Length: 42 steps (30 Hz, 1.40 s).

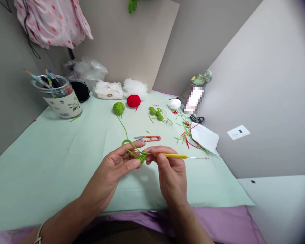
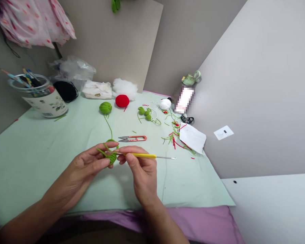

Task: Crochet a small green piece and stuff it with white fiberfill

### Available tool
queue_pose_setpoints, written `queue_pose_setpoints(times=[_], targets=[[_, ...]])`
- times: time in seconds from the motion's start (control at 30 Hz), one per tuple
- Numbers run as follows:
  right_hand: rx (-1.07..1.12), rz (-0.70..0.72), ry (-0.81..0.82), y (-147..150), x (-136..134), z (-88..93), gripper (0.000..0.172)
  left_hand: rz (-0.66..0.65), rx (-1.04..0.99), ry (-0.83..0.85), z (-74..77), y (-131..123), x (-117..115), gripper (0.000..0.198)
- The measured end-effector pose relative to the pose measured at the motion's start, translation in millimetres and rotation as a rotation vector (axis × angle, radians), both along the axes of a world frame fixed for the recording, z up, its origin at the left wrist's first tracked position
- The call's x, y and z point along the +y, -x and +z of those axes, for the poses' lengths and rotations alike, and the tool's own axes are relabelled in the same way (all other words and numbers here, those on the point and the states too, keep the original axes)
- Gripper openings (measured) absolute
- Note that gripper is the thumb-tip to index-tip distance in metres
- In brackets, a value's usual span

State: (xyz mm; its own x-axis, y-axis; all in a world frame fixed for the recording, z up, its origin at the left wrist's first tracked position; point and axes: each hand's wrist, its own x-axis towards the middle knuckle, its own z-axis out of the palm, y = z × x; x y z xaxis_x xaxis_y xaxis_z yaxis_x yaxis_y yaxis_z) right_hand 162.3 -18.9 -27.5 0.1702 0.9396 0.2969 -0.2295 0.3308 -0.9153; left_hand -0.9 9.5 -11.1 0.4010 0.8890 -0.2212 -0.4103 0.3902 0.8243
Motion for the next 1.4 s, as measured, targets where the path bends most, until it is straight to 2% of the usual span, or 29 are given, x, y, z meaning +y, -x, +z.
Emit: queue_pose_setpoints(times=[0.13,0.23,0.4,0.5,0.6,0.67,0.8,1.03,1.17,1.27,1.4], targets=[[-0.028,0.027,-0.062,2.9,-2.4,2.3,0.017,-0.009,-0.026,0.009,-0.5,-1.0,-2.1,0.043],[-0.009,0.026,-0.086,3.2,-3.6,3.3,0.017,-0.074,-0.120,0.087,-0.8,0.2,-1.6,0.055],[0.187,0.012,0.038,-2.0,-1.0,7.7,0.014,-0.182,-0.292,0.177,-0.2,5.2,3.6,0.055],[0.308,0.056,0.136,-4.4,2.4,11.4,0.014,-0.183,-0.329,0.183,0.5,5.4,4.7,0.052],[0.369,0.127,0.189,-3.0,3.5,9.6,0.014,-0.147,-0.264,0.110,-1.0,1.7,2.4,0.048],[0.300,0.108,0.156,-0.5,2.2,4.7,0.014,-0.121,-0.166,0.057,-2.8,-1.7,-0.3,0.046],[0.040,-0.021,0.036,2.3,-1.7,-4.2,0.014,-0.058,-0.048,0.005,-4.8,-5.6,-4.2,0.042],[0.174,0.004,0.073,-1.3,2.2,5.6,0.016,-0.007,0.046,-0.015,-3.2,-1.5,-4.0,0.038],[0.173,0.038,0.078,-5.5,2.5,8.2,0.020,0.016,0.069,-0.022,-1.1,-0.2,-4.2,0.036],[0.096,0.031,0.041,-6.9,-1.0,8.0,0.021,0.027,0.075,-0.031,-0.1,0.7,-4.5,0.034],[-0.162,-0.111,-0.084,-4.1,-9.2,11.2,0.021,0.063,0.144,-0.120,-1.3,1.7,-4.4,0.031]])
